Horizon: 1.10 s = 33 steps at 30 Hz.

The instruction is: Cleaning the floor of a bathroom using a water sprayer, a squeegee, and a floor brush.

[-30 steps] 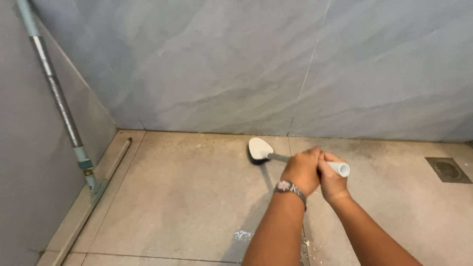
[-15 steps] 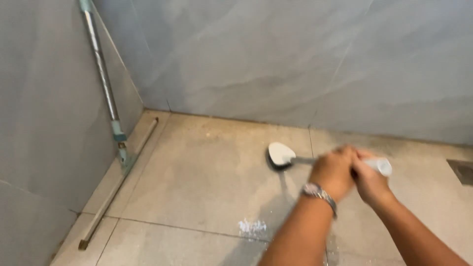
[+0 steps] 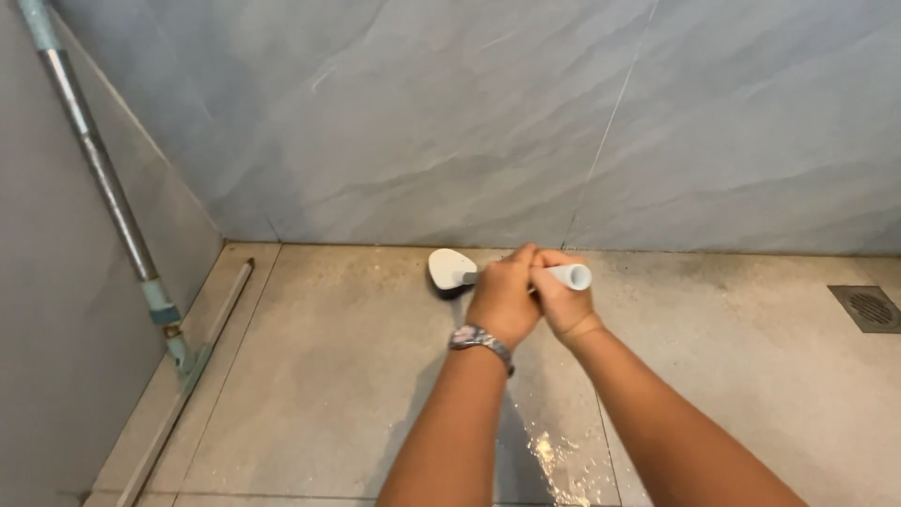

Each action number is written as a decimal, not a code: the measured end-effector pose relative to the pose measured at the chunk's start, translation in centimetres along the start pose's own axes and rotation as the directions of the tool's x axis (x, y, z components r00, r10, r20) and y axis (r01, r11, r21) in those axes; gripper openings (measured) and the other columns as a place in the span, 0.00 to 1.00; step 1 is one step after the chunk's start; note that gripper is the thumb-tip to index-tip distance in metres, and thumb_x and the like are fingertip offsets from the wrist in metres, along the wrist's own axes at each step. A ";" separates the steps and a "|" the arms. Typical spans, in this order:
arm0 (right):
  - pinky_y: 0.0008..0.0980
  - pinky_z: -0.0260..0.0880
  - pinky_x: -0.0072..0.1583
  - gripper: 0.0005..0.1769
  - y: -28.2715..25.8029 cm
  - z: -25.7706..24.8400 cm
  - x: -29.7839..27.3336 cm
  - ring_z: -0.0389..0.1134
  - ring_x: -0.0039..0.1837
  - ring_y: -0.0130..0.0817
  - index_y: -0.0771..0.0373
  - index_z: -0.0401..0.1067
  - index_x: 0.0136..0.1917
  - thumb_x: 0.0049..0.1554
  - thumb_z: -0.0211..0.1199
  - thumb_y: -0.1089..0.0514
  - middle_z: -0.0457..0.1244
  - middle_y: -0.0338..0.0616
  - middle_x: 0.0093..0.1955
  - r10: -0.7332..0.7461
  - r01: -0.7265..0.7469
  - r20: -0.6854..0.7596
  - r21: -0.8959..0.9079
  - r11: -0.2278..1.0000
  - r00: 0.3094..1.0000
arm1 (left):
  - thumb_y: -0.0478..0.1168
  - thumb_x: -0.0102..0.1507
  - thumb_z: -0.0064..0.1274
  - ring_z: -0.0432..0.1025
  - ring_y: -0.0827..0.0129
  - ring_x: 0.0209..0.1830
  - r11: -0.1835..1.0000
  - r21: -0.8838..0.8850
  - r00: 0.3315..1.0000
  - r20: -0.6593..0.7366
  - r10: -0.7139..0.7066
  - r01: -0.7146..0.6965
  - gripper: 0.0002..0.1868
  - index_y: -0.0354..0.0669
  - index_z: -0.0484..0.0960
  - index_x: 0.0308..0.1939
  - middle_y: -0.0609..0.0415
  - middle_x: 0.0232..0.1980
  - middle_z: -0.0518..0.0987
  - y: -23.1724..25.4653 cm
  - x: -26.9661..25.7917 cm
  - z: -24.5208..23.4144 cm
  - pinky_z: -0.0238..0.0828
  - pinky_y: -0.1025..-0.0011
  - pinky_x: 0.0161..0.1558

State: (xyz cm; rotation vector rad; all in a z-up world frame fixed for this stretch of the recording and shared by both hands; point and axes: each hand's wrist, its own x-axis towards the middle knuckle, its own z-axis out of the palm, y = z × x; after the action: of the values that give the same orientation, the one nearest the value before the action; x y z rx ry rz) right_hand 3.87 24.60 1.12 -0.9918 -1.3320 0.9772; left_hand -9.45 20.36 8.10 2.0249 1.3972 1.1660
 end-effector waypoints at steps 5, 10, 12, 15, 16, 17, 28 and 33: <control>0.28 0.65 0.36 0.10 0.3 2.8 1.1 0.60 0.33 0.24 0.62 0.67 0.29 0.52 0.59 0.62 0.61 0.34 0.30 -0.006 0.006 -0.020 0.015 1.000 1.000 | 0.32 0.52 0.60 0.78 0.44 0.48 0.998 0.060 0.999 -0.023 0.032 -0.030 0.28 0.40 0.77 0.58 0.38 0.48 0.82 -2.8 1.0 -0.7 0.76 0.57 0.48; 0.28 0.67 0.38 0.08 -2.0 1.2 0.1 0.62 0.34 0.24 0.63 0.70 0.31 0.52 0.59 0.62 0.63 0.35 0.30 -0.065 0.072 0.089 -0.081 0.994 0.994 | 0.32 0.53 0.60 0.78 0.47 0.48 0.998 0.068 1.000 -0.003 0.014 -0.014 0.29 0.40 0.76 0.60 0.40 0.50 0.82 -1.5 0.4 0.0 0.77 0.59 0.48; 0.28 0.67 0.40 0.08 -0.5 -2.4 -0.4 0.63 0.36 0.24 0.63 0.70 0.32 0.53 0.60 0.62 0.64 0.36 0.32 -0.041 0.044 0.103 -0.026 0.999 0.994 | 0.33 0.54 0.61 0.78 0.47 0.48 0.998 0.067 0.999 0.045 0.007 -0.010 0.27 0.41 0.76 0.59 0.41 0.49 0.83 1.4 0.0 1.3 0.76 0.58 0.47; 0.29 0.68 0.42 0.05 -1.2 -8.9 -1.7 0.66 0.38 0.26 0.63 0.74 0.36 0.53 0.61 0.62 0.66 0.37 0.35 0.010 -0.014 0.132 0.029 0.999 0.991 | 0.34 0.58 0.60 0.80 0.49 0.46 1.000 0.000 0.996 0.093 0.001 -0.001 0.21 0.42 0.77 0.55 0.43 0.46 0.84 5.2 -0.7 5.3 0.77 0.57 0.45; 0.29 0.69 0.42 0.05 -1.9 -11.2 -2.2 0.68 0.39 0.27 0.62 0.77 0.39 0.53 0.60 0.62 0.68 0.37 0.36 0.035 -0.039 0.135 0.026 0.999 0.990 | 0.35 0.61 0.58 0.81 0.51 0.44 0.998 -0.069 0.995 0.097 0.011 -0.004 0.16 0.43 0.77 0.53 0.44 0.46 0.84 6.4 -1.0 6.9 0.79 0.57 0.44; 0.29 0.69 0.42 0.05 -2.0 -13.8 -2.6 0.68 0.39 0.27 0.62 0.77 0.39 0.53 0.60 0.62 0.68 0.37 0.36 0.028 -0.033 0.137 0.035 0.999 0.990 | 0.35 0.61 0.58 0.81 0.51 0.44 0.998 -0.059 0.995 0.094 0.014 -0.008 0.16 0.43 0.77 0.53 0.44 0.46 0.84 7.8 -0.9 8.7 0.79 0.57 0.44; 0.42 0.72 0.52 0.14 -7.8 -17.4 -5.4 0.68 0.44 0.36 0.57 0.64 0.36 0.61 0.66 0.58 0.61 0.39 0.36 0.198 0.038 -0.438 0.472 0.881 0.877 | 0.37 0.59 0.61 0.67 0.42 0.66 0.980 -0.196 0.999 -0.015 -0.037 0.034 0.21 0.35 0.77 0.55 0.35 0.66 0.72 10.5 -7.1 11.0 0.65 0.57 0.65; 0.45 0.76 0.59 0.21 -4.5 -12.1 -2.3 0.62 0.40 0.34 0.57 0.59 0.34 0.65 0.65 0.60 0.57 0.40 0.33 0.072 0.031 -0.292 0.336 0.941 0.954 | 0.39 0.59 0.59 0.75 0.50 0.53 0.952 -0.012 0.952 -0.009 -0.305 0.305 0.10 0.38 0.82 0.42 0.43 0.51 0.81 -1.0 -11.0 2.7 0.71 0.59 0.57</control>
State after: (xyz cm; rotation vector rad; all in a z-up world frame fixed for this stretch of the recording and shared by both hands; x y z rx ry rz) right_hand 15.97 20.96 4.77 -0.8498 -0.8665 0.9863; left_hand -9.33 11.08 1.44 1.7179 1.6347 1.0457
